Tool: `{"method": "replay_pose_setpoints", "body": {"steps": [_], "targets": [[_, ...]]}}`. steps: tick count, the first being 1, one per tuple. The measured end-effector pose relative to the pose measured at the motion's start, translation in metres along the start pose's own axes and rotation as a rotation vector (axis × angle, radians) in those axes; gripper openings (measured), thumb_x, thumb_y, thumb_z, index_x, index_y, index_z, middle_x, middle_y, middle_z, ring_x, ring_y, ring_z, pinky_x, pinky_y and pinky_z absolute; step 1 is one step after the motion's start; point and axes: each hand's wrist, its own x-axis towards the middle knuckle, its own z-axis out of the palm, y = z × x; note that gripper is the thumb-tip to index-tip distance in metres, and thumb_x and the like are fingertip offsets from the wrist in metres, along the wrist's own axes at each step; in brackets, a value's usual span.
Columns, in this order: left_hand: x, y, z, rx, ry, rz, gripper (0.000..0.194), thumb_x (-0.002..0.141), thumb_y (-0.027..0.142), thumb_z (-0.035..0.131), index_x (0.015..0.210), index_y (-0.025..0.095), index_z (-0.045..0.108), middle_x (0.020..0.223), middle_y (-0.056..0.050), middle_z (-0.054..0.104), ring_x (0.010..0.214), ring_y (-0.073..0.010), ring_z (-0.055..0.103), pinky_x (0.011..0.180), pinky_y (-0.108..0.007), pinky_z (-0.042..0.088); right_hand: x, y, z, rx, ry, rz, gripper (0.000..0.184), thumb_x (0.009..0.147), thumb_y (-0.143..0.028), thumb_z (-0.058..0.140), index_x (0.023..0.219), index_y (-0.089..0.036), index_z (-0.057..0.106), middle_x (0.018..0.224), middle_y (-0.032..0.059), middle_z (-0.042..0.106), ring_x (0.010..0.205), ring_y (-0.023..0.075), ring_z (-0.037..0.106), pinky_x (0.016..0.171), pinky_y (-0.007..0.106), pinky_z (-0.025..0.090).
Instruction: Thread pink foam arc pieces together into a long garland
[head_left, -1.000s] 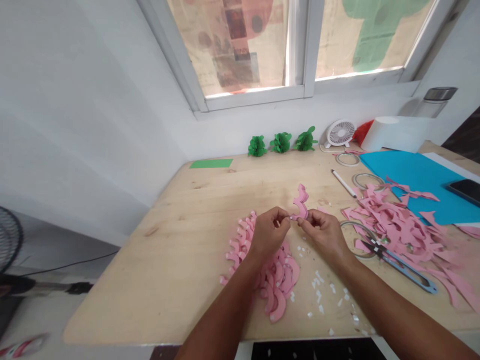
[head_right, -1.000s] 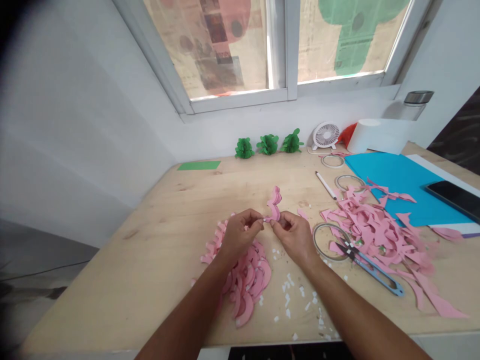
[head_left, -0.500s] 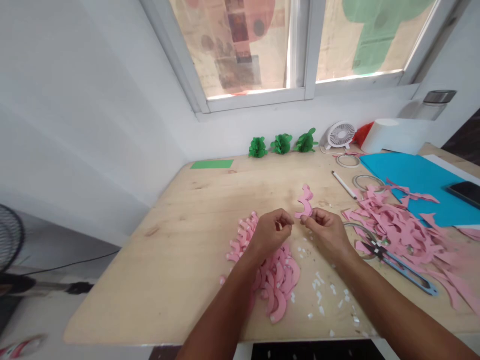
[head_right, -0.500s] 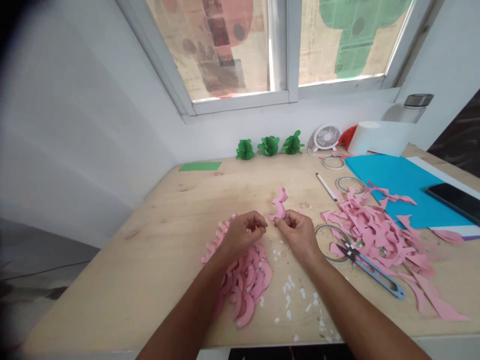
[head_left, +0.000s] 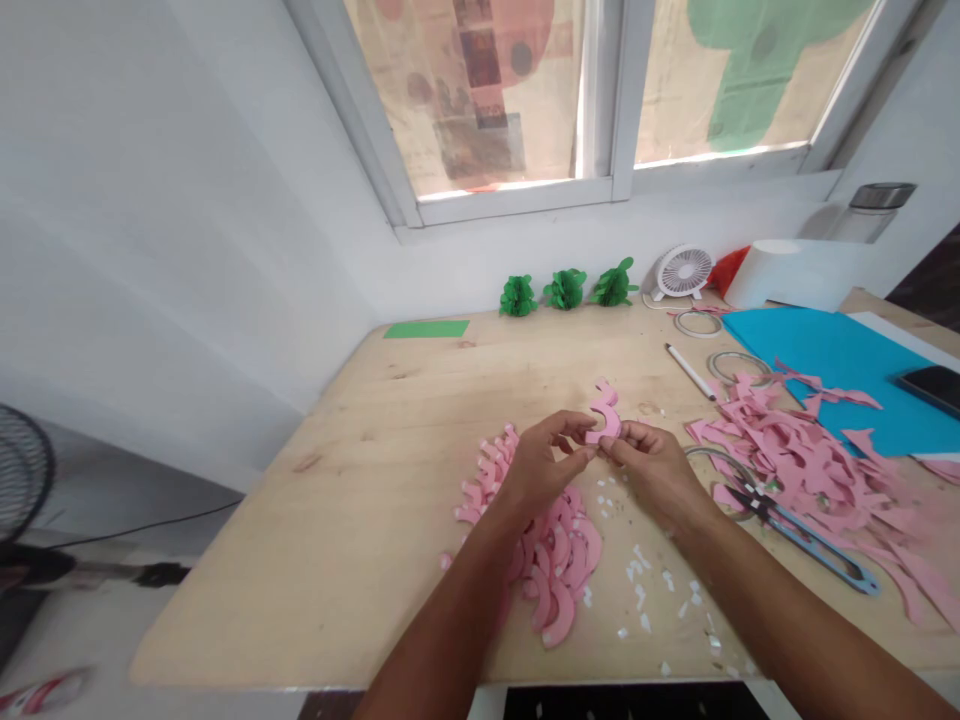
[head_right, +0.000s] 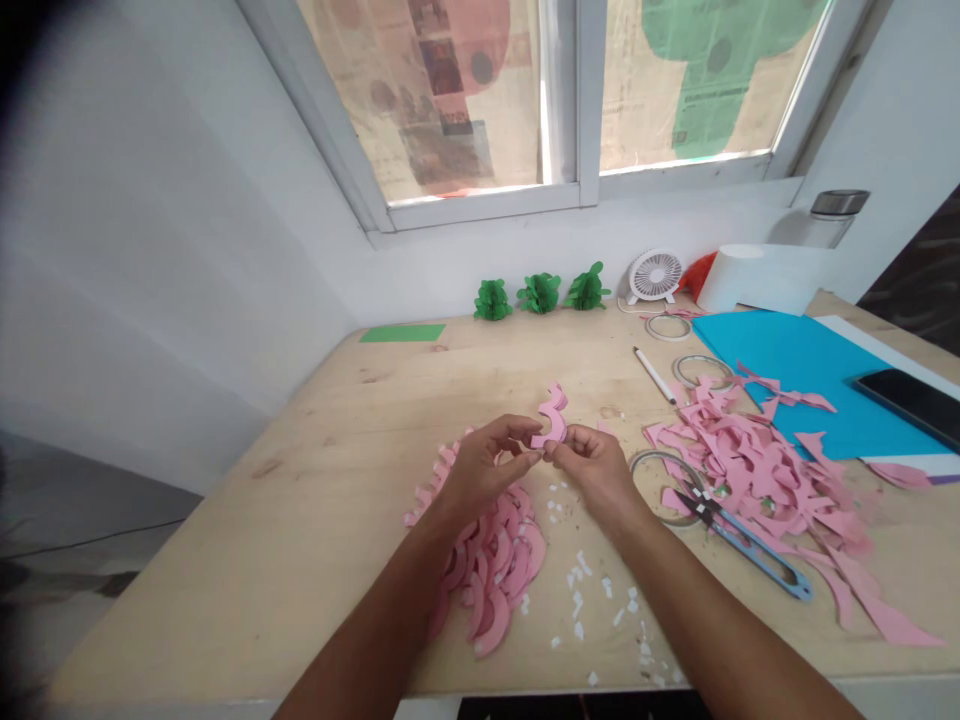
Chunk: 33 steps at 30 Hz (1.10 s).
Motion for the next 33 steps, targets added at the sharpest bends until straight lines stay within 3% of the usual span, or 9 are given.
{"method": "replay_pose_setpoints", "body": {"steps": [14,24,30,33], "targets": [[-0.001,0.002,-0.003,0.04,-0.042,0.021,0.025,0.069,0.008,0.056,0.09,0.017,0.068,0.078,-0.002,0.066,0.068,-0.0117,0.056,0.068,-0.024,0.045,0.001,-0.001,-0.001,0.078,-0.071,0.001,0.024,0.072,-0.038,0.068,0.075,-0.015,0.065,0.065,0.0016,0.06,0.058,0.0114,0.048,0.056,0.023,0.036],[0.001,-0.001,-0.011,-0.058,-0.123,-0.112,0.023,0.068,0.016,0.061,0.09,0.015,0.067,0.075,-0.003,0.064,0.066,-0.0123,0.056,0.062,-0.024,0.044,0.002,0.005,-0.003,-0.146,-0.105,-0.111,0.028,0.078,-0.042,0.06,0.071,-0.015,0.058,0.058,-0.0038,0.046,0.051,0.0088,0.037,0.049,0.022,0.027],[0.002,0.007,-0.018,-0.188,0.065,-0.219,0.023,0.068,0.028,0.066,0.087,0.015,0.068,0.078,-0.005,0.066,0.066,-0.0129,0.058,0.056,-0.022,0.045,0.0,0.001,-0.001,-0.199,-0.132,-0.094,0.028,0.077,-0.043,0.059,0.074,-0.015,0.061,0.063,-0.0013,0.052,0.053,0.0104,0.041,0.049,0.022,0.029],[0.001,0.009,-0.014,-0.258,0.041,-0.264,0.026,0.067,0.03,0.068,0.089,0.016,0.068,0.074,-0.005,0.067,0.062,-0.0135,0.059,0.055,-0.023,0.046,-0.002,0.0,0.0,-0.307,-0.19,-0.104,0.028,0.078,-0.043,0.057,0.073,-0.015,0.061,0.058,-0.0032,0.045,0.05,0.0094,0.035,0.047,0.022,0.026]]}}
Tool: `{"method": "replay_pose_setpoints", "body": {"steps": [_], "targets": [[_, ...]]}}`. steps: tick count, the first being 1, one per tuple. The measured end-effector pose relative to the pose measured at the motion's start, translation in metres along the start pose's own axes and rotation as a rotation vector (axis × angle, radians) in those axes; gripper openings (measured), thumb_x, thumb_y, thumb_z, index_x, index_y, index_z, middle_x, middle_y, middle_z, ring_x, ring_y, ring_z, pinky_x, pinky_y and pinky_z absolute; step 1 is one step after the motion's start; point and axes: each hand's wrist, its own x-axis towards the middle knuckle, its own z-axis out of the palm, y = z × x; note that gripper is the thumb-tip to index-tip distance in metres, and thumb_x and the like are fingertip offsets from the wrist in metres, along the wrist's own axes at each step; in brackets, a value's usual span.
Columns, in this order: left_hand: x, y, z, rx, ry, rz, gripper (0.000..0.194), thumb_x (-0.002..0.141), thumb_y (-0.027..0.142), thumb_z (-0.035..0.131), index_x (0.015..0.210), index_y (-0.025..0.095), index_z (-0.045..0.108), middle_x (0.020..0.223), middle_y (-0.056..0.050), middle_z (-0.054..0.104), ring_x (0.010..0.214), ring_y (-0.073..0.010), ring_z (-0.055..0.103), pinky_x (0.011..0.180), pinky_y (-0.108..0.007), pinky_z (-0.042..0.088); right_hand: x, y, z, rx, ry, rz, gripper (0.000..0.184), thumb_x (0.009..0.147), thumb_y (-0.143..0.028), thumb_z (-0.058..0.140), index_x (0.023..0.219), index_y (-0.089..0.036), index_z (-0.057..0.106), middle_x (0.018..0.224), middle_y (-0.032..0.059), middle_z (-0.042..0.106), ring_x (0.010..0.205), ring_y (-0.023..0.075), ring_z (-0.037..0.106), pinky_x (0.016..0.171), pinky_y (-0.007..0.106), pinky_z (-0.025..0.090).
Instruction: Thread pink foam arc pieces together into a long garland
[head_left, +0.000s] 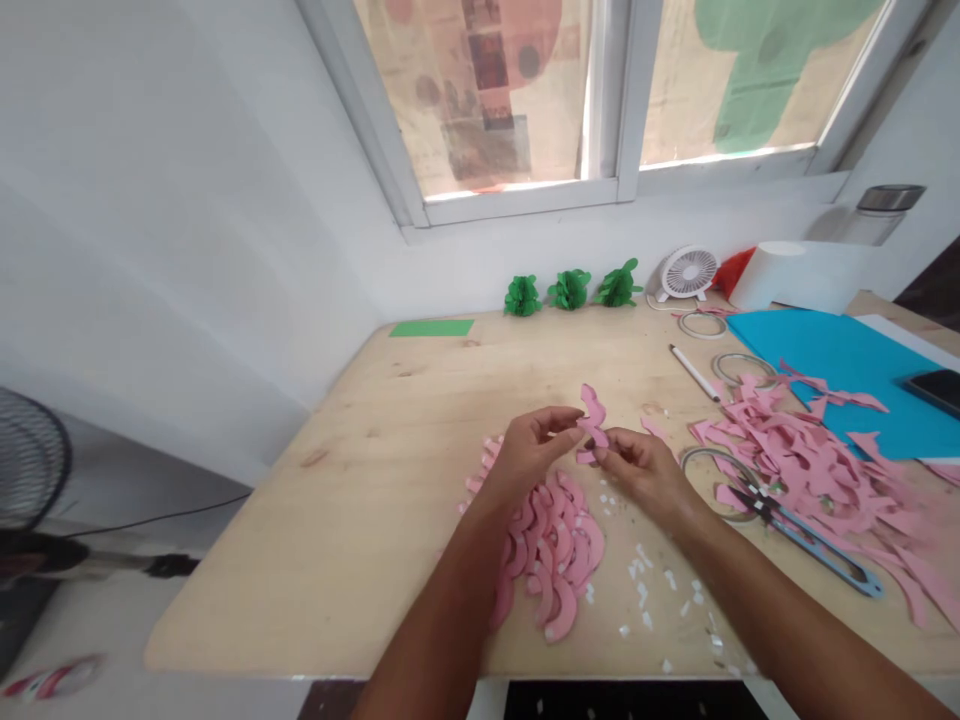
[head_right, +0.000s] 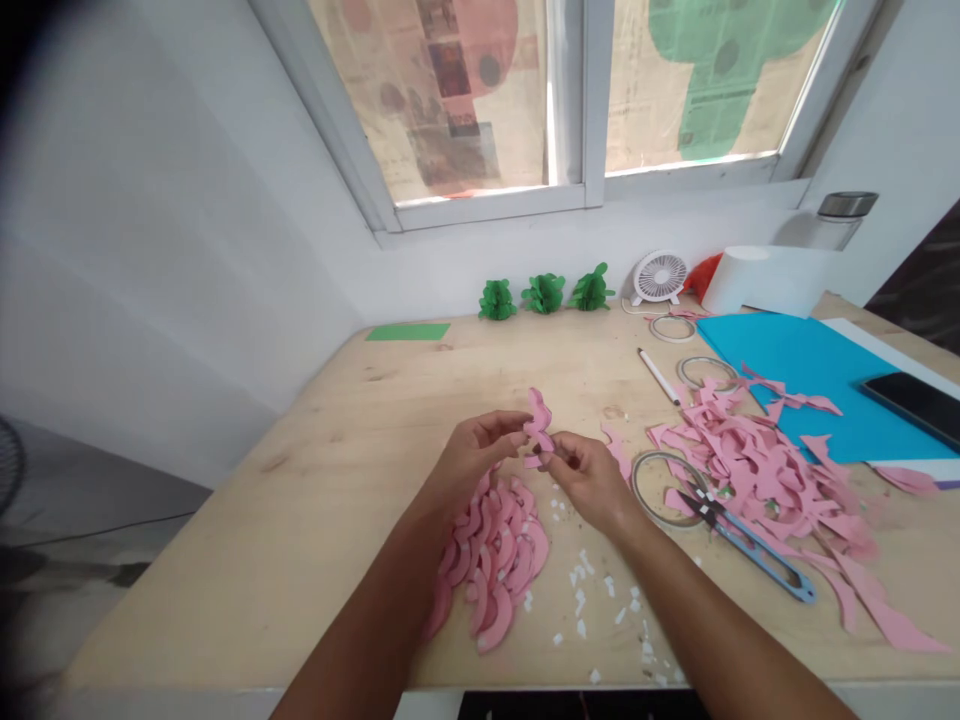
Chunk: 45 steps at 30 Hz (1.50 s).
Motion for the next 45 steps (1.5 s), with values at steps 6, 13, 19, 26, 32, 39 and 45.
{"method": "replay_pose_setpoints", "body": {"steps": [6,13,19,26,32,39,45], "targets": [[0.002,-0.008,0.011,-0.051,0.047,0.042,0.015,0.067,0.028,0.067,0.069,0.013,0.065,0.063,-0.002,0.064,0.06,-0.013,0.058,0.06,-0.025,0.047,-0.002,-0.002,0.002,-0.09,-0.036,-0.011,0.026,0.08,-0.039,0.054,0.069,-0.016,0.057,0.055,-0.0059,0.031,0.048,0.0084,0.027,0.043,0.021,0.02],[0.002,-0.015,0.014,0.099,0.123,0.139,0.013,0.07,0.027,0.062,0.069,0.014,0.064,0.065,-0.002,0.062,0.06,-0.0126,0.056,0.058,-0.024,0.046,-0.003,-0.008,0.006,-0.075,-0.018,-0.017,0.026,0.076,-0.04,0.058,0.064,-0.017,0.055,0.051,-0.0063,0.035,0.046,0.0084,0.031,0.042,0.021,0.022],[0.0,-0.013,0.016,0.054,0.121,0.139,0.01,0.068,0.025,0.063,0.069,0.015,0.064,0.064,-0.001,0.062,0.061,-0.0126,0.056,0.061,-0.024,0.046,-0.002,-0.003,0.005,-0.061,0.008,0.018,0.028,0.078,-0.042,0.056,0.066,-0.017,0.058,0.052,-0.0032,0.048,0.045,0.0099,0.041,0.042,0.02,0.025],[0.0,-0.01,0.016,-0.185,0.011,0.043,0.015,0.067,0.026,0.068,0.075,0.014,0.064,0.069,-0.001,0.062,0.064,-0.0119,0.057,0.061,-0.023,0.045,-0.002,0.004,0.004,-0.127,-0.016,0.004,0.024,0.081,-0.037,0.054,0.069,-0.016,0.059,0.053,-0.0033,0.044,0.046,0.0089,0.035,0.043,0.021,0.025],[0.004,-0.014,0.014,-0.3,0.118,0.061,0.016,0.064,0.023,0.07,0.076,0.015,0.063,0.07,0.0,0.062,0.064,-0.0099,0.056,0.063,-0.022,0.045,-0.005,-0.001,0.007,-0.161,-0.086,0.011,0.029,0.082,-0.035,0.052,0.059,-0.018,0.049,0.05,-0.0061,0.033,0.044,0.0077,0.028,0.042,0.021,0.022],[0.004,-0.015,0.018,-0.187,0.222,0.136,0.011,0.065,0.021,0.068,0.073,0.014,0.062,0.064,0.002,0.058,0.057,-0.0077,0.052,0.057,-0.02,0.042,-0.004,-0.003,0.011,-0.039,-0.115,-0.002,0.028,0.081,-0.038,0.052,0.061,-0.019,0.049,0.051,-0.006,0.038,0.048,0.0098,0.04,0.054,0.023,0.041],[0.003,-0.016,0.02,-0.182,0.225,0.15,0.012,0.066,0.021,0.068,0.074,0.015,0.063,0.066,0.001,0.06,0.061,-0.0094,0.054,0.059,-0.021,0.043,-0.004,-0.005,0.009,-0.151,-0.074,0.026,0.027,0.083,-0.036,0.049,0.064,-0.017,0.053,0.052,-0.0037,0.044,0.05,0.0112,0.048,0.045,0.02,0.033]]}}
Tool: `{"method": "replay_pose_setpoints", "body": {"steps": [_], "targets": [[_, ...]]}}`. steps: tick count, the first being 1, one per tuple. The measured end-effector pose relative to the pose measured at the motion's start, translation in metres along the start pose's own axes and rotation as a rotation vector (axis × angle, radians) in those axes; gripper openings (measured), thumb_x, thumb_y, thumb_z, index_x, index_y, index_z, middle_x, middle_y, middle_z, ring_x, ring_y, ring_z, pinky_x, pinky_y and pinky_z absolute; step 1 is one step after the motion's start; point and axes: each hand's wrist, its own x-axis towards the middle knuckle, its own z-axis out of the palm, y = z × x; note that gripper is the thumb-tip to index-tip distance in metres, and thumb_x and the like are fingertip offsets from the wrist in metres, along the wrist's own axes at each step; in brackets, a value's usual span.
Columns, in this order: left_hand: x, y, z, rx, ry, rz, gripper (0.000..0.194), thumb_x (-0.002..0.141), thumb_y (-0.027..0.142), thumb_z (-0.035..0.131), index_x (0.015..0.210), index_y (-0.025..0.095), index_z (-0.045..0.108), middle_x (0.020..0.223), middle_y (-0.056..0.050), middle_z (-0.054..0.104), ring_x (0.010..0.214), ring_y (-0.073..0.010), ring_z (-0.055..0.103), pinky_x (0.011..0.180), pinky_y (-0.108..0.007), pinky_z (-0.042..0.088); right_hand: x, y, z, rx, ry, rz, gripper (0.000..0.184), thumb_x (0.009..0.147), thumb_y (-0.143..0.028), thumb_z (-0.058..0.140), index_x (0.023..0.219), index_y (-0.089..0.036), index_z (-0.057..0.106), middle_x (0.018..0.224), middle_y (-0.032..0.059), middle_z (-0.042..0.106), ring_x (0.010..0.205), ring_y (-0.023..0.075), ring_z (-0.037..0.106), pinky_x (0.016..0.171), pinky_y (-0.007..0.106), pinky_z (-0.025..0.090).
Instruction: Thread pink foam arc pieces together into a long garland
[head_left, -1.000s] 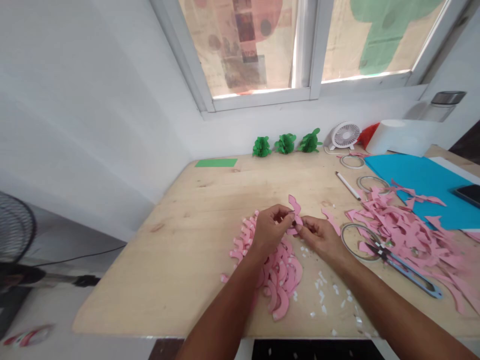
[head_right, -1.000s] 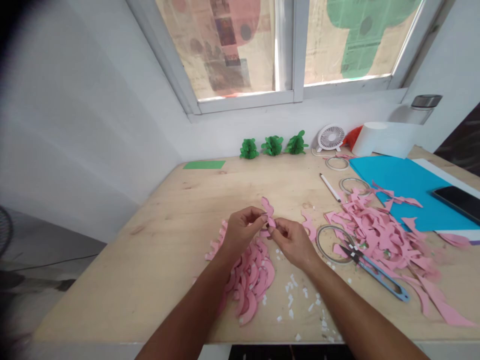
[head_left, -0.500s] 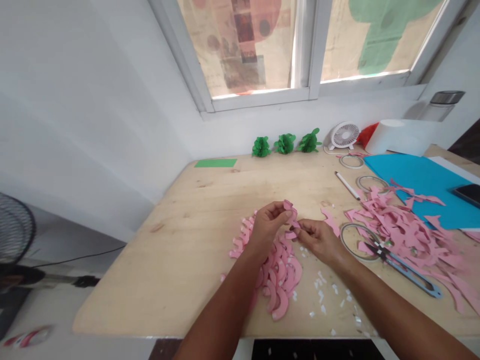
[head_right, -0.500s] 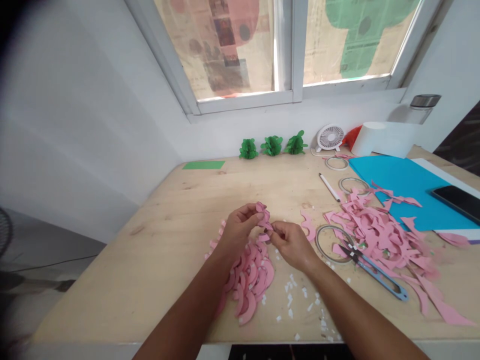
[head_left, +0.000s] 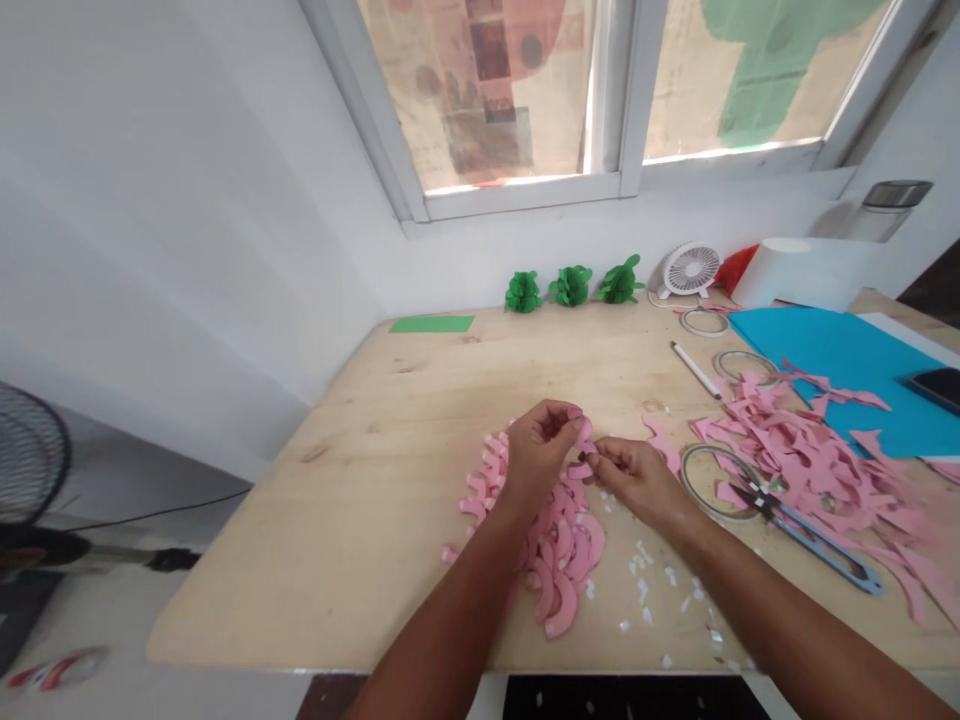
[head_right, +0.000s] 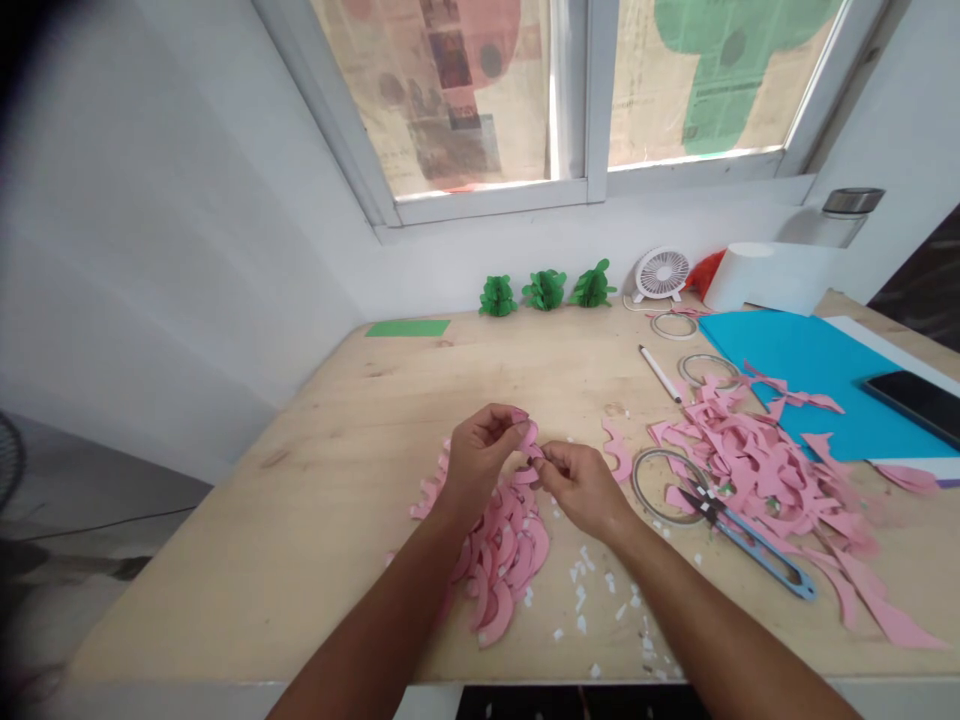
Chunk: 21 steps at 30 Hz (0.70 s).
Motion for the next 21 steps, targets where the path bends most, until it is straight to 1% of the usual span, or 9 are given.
{"method": "replay_pose_setpoints", "body": {"steps": [3,6,10,13,17,21], "targets": [[0.001,-0.0003,-0.0001,-0.048,-0.005,-0.03,0.013,0.064,0.021,0.07,0.074,0.015,0.063,0.066,0.001,0.06,0.061,-0.0097,0.055,0.059,-0.021,0.043,0.0004,0.0026,-0.0007,-0.011,0.0,0.014,0.027,0.083,-0.035,0.048,0.063,-0.017,0.052,0.052,-0.0034,0.046,0.046,0.0099,0.045,0.043,0.02,0.029],[0.0023,0.0008,-0.0019,-0.081,-0.031,-0.063,0.015,0.064,0.022,0.071,0.075,0.014,0.063,0.067,0.001,0.061,0.061,-0.0093,0.055,0.06,-0.021,0.044,0.0006,0.0041,-0.0009,-0.018,-0.004,0.022,0.028,0.083,-0.034,0.048,0.062,-0.017,0.052,0.051,-0.0037,0.045,0.044,0.0085,0.041,0.042,0.02,0.026],[0.0027,0.0045,-0.0056,-0.068,-0.11,-0.097,0.021,0.062,0.022,0.073,0.08,0.015,0.064,0.068,0.001,0.061,0.062,-0.0089,0.055,0.06,-0.02,0.044,0.0001,0.0021,-0.0005,-0.013,-0.002,0.03,0.028,0.084,-0.035,0.048,0.064,-0.016,0.053,0.051,-0.004,0.043,0.044,0.0082,0.04,0.042,0.02,0.026],[0.0022,0.005,-0.0063,-0.045,-0.16,-0.095,0.022,0.062,0.02,0.073,0.08,0.015,0.064,0.068,0.001,0.059,0.062,-0.009,0.055,0.06,-0.02,0.043,-0.0001,-0.0001,-0.0004,-0.02,0.009,0.031,0.029,0.083,-0.036,0.048,0.062,-0.016,0.052,0.051,-0.0041,0.042,0.045,0.0078,0.038,0.042,0.02,0.026],[0.0021,0.0018,-0.0033,-0.011,-0.117,-0.063,0.017,0.062,0.02,0.071,0.076,0.014,0.063,0.067,0.0,0.058,0.06,-0.0091,0.053,0.057,-0.02,0.043,0.0003,-0.0003,-0.0005,-0.004,0.001,0.025,0.03,0.083,-0.037,0.049,0.06,-0.017,0.05,0.051,-0.0044,0.042,0.044,0.0074,0.037,0.042,0.021,0.026],[0.0017,-0.0003,-0.0004,-0.013,-0.083,-0.047,0.015,0.062,0.02,0.07,0.074,0.014,0.063,0.067,0.0,0.06,0.059,-0.0087,0.053,0.056,-0.02,0.043,0.0002,0.0,0.0,0.083,-0.007,0.024,0.026,0.081,-0.036,0.053,0.064,-0.017,0.053,0.051,-0.0049,0.043,0.045,0.0079,0.04,0.043,0.02,0.029]]}}
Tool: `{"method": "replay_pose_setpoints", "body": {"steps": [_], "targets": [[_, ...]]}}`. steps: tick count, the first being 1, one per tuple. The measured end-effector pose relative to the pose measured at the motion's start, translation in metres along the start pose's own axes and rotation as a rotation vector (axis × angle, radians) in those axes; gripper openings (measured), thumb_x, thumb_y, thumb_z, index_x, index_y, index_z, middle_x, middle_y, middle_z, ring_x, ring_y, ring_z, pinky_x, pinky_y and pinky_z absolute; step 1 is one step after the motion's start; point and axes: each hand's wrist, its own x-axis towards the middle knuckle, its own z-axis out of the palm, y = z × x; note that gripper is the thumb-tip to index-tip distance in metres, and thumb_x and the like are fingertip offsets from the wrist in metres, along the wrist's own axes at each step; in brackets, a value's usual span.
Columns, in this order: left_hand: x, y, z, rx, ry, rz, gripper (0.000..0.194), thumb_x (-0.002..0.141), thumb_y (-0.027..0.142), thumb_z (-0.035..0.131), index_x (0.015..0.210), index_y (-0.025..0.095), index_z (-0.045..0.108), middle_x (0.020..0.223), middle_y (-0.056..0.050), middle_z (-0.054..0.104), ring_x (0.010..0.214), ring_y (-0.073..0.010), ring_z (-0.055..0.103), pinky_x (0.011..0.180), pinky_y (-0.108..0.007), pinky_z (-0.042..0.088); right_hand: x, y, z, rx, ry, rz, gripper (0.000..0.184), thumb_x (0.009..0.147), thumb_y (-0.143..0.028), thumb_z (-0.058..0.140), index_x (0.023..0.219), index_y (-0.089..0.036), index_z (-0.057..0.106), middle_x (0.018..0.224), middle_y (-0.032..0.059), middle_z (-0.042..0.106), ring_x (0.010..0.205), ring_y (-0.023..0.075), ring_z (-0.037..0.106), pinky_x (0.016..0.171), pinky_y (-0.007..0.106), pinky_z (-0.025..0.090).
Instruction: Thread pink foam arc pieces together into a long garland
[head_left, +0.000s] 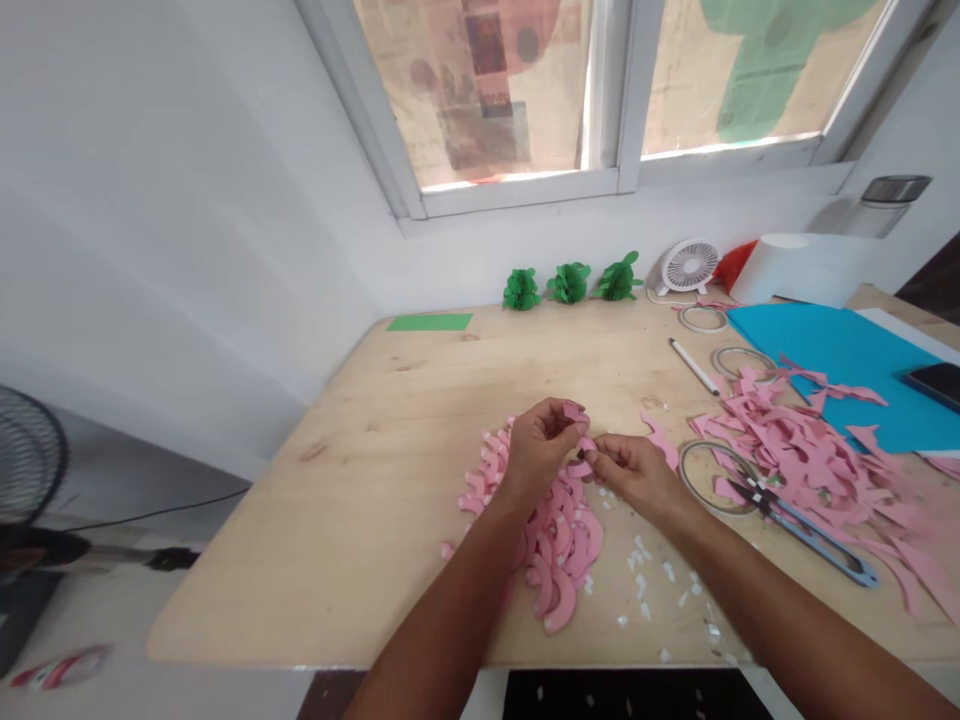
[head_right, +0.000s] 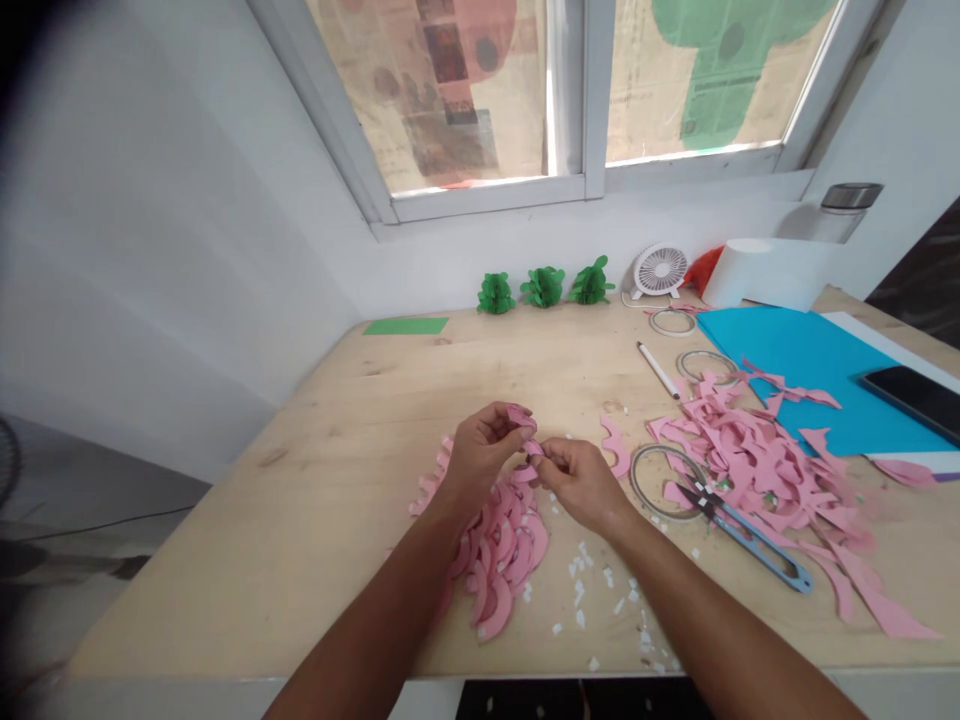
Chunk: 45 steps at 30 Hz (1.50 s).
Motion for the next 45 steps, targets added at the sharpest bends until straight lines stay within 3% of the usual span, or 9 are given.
{"method": "replay_pose_setpoints", "body": {"steps": [9,15,21,27,34,37,45], "targets": [[-0.001,-0.002,0.001,-0.002,-0.012,0.005,0.014,0.064,0.019,0.07,0.075,0.016,0.063,0.067,0.002,0.06,0.059,-0.0084,0.053,0.057,-0.02,0.044,0.001,-0.001,0.0,0.035,0.009,0.034,0.026,0.08,-0.037,0.055,0.064,-0.017,0.053,0.048,-0.0062,0.042,0.039,0.0061,0.035,0.039,0.019,0.024],[0.0,0.006,-0.003,0.008,-0.024,-0.021,0.023,0.062,0.024,0.073,0.082,0.015,0.066,0.072,-0.002,0.064,0.061,-0.0102,0.056,0.056,-0.021,0.045,0.003,0.006,-0.002,0.077,0.012,0.027,0.028,0.08,-0.041,0.055,0.069,-0.015,0.058,0.053,-0.002,0.054,0.044,0.0084,0.047,0.041,0.019,0.03],[0.003,0.01,-0.013,0.042,-0.115,-0.083,0.031,0.061,0.023,0.075,0.09,0.015,0.067,0.075,-0.004,0.066,0.064,-0.0123,0.058,0.058,-0.022,0.047,0.005,0.009,-0.003,0.119,0.016,0.007,0.024,0.079,-0.037,0.057,0.07,-0.015,0.059,0.056,-0.0013,0.058,0.056,0.0135,0.059,0.047,0.021,0.039],[0.005,0.002,-0.014,0.037,-0.16,-0.038,0.027,0.061,0.021,0.074,0.085,0.014,0.066,0.071,-0.002,0.064,0.066,-0.0125,0.058,0.063,-0.024,0.048,0.008,0.017,-0.003,0.146,0.018,0.024,0.022,0.079,-0.037,0.057,0.071,-0.016,0.06,0.052,-0.0019,0.056,0.058,0.0156,0.062,0.047,0.022,0.04],[0.006,-0.003,-0.014,0.046,-0.153,-0.018,0.025,0.062,0.019,0.072,0.086,0.014,0.065,0.072,-0.002,0.064,0.066,-0.0118,0.058,0.063,-0.024,0.048,0.007,0.016,-0.003,0.095,0.021,0.016,0.02,0.08,-0.034,0.054,0.074,-0.016,0.06,0.056,-0.001,0.058,0.06,0.0157,0.063,0.046,0.021,0.038],[0.006,-0.005,-0.013,0.045,-0.14,-0.018,0.024,0.063,0.018,0.071,0.085,0.014,0.064,0.071,-0.002,0.064,0.065,-0.0117,0.058,0.063,-0.024,0.048,0.005,0.013,-0.003,0.025,0.044,0.015,0.022,0.08,-0.034,0.053,0.071,-0.015,0.06,0.055,-0.0011,0.058,0.052,0.0132,0.058,0.043,0.02,0.034],[-0.002,-0.004,0.0,0.208,0.03,0.07,0.014,0.064,0.016,0.066,0.078,0.016,0.066,0.071,-0.002,0.067,0.067,-0.0145,0.062,0.064,-0.025,0.049,0.003,0.01,-0.002,0.017,0.1,0.007,0.024,0.08,-0.037,0.053,0.069,-0.016,0.057,0.053,-0.0016,0.053,0.049,0.0124,0.055,0.041,0.019,0.031]]}}
